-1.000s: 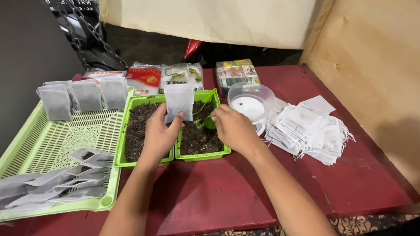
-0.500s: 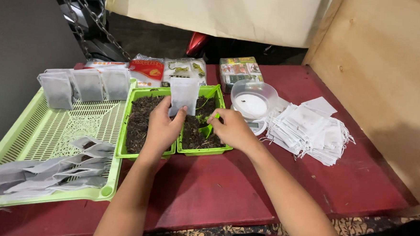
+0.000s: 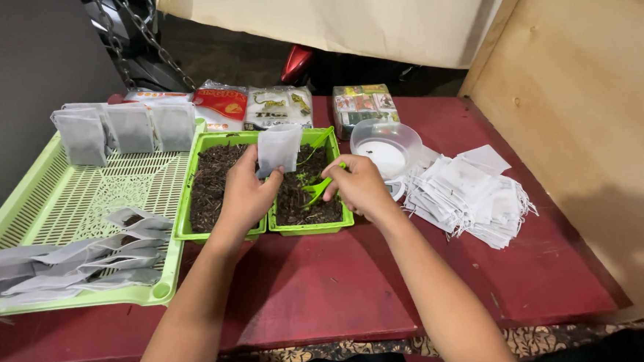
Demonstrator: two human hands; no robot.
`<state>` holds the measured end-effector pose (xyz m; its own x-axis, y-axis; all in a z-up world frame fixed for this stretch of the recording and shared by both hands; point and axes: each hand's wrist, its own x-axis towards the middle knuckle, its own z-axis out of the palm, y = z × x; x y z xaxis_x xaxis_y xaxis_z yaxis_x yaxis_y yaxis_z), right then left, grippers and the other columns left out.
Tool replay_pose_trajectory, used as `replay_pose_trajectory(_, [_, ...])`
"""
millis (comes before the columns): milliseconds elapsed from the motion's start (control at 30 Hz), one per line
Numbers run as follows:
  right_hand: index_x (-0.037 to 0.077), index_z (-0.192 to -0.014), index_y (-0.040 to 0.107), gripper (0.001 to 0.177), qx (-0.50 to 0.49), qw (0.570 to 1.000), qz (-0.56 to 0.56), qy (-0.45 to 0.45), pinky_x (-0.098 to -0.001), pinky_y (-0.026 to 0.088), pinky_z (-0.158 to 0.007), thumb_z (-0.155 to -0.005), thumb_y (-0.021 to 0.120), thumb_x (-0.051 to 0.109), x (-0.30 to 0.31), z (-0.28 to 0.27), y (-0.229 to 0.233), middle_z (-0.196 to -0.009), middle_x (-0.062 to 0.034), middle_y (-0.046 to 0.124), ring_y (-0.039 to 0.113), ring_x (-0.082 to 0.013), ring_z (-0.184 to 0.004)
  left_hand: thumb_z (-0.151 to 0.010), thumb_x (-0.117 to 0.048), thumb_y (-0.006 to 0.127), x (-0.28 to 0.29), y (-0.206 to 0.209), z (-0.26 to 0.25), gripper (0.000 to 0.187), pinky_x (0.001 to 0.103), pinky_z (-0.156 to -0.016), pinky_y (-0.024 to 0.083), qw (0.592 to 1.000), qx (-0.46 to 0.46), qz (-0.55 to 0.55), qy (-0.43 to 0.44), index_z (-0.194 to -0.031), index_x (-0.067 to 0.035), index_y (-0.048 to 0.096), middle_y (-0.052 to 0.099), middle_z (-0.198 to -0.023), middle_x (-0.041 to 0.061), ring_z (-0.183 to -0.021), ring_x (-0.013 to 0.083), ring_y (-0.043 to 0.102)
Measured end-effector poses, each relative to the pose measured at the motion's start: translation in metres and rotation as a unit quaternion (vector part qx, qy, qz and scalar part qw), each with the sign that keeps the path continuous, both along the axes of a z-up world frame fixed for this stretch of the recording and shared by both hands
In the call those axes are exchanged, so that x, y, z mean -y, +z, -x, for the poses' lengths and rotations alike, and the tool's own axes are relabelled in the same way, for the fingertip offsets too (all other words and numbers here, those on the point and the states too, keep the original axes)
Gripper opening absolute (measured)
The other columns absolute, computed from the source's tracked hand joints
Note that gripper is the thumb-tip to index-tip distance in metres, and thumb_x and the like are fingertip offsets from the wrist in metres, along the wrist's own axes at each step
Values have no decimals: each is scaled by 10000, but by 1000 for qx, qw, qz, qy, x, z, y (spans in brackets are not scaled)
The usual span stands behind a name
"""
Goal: The person fills small white bags with tea leaves using a green scoop and then seals them by hand.
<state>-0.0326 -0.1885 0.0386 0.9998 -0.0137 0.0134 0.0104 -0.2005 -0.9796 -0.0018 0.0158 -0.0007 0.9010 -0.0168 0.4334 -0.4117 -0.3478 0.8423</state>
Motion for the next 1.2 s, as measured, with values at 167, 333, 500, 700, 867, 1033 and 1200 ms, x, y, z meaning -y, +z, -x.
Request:
replay_pose_trajectory(167, [-66,-989,672,218,42,998,-41,-27,-229,265,-228,-909,551,96,15,-12,-4,-596,-217,660,386,-98,-241,-881,-62,706,0,1,-2,381,620,-933,546,999,10,-30,9,-1235,48,616,657,-1160,323,-1177,536,607])
replay_pose_trajectory(333, [-67,-915,638,173,102,983,-150,-40,-252,262,-201,-930,550,82,29,-32,-15,-553,-254,610,344,-129,-198,-880,-58,713,-3,-9,-9,322,586,-910,553,998,26,-61,8,-1191,-7,646,667,-1104,241,-1148,497,628])
replay_pose_trajectory(500, [-28,-906,644,173,165,970,-169,-62,-226,264,-224,-963,578,120,34,-26,0,-576,-234,633,367,-108,-226,-853,-55,740,-4,-12,-11,304,565,-907,529,994,46,-99,23,-1148,-47,668,639,-1038,185,-1104,476,623])
replay_pose_trajectory(700, [-43,-901,642,177,190,960,-189,-81,-249,267,-201,-968,594,114,39,-23,9,-564,-253,623,359,-125,-211,-850,-45,722,-2,-13,-10,298,560,-943,468,992,29,-116,27,-1140,-98,680,624,-1040,129,-1110,422,600])
replay_pose_trajectory(867, [-44,-902,640,179,201,957,-194,-82,-249,269,-202,-976,595,113,39,-23,9,-561,-250,620,357,-125,-215,-844,-95,734,-3,-10,-6,322,517,-951,436,987,9,-155,42,-1151,-178,681,606,-1046,40,-1120,338,584])
replay_pose_trajectory(1033, [-48,-908,632,187,199,959,-190,-72,-247,273,-209,-984,595,119,33,-21,5,-562,-243,618,365,-128,-221,-838,-104,727,-1,-10,-5,340,506,-943,421,985,8,-169,40,-1157,-208,672,604,-1045,19,-1125,317,576])
replay_pose_trajectory(1200, [-26,-931,639,162,220,961,-166,-33,-225,276,-225,-1009,602,111,26,-23,-3,-575,-223,641,390,-109,-226,-810,-63,717,0,-7,0,378,481,-932,397,985,25,-170,19,-1163,-193,676,594,-1041,27,-1116,310,567])
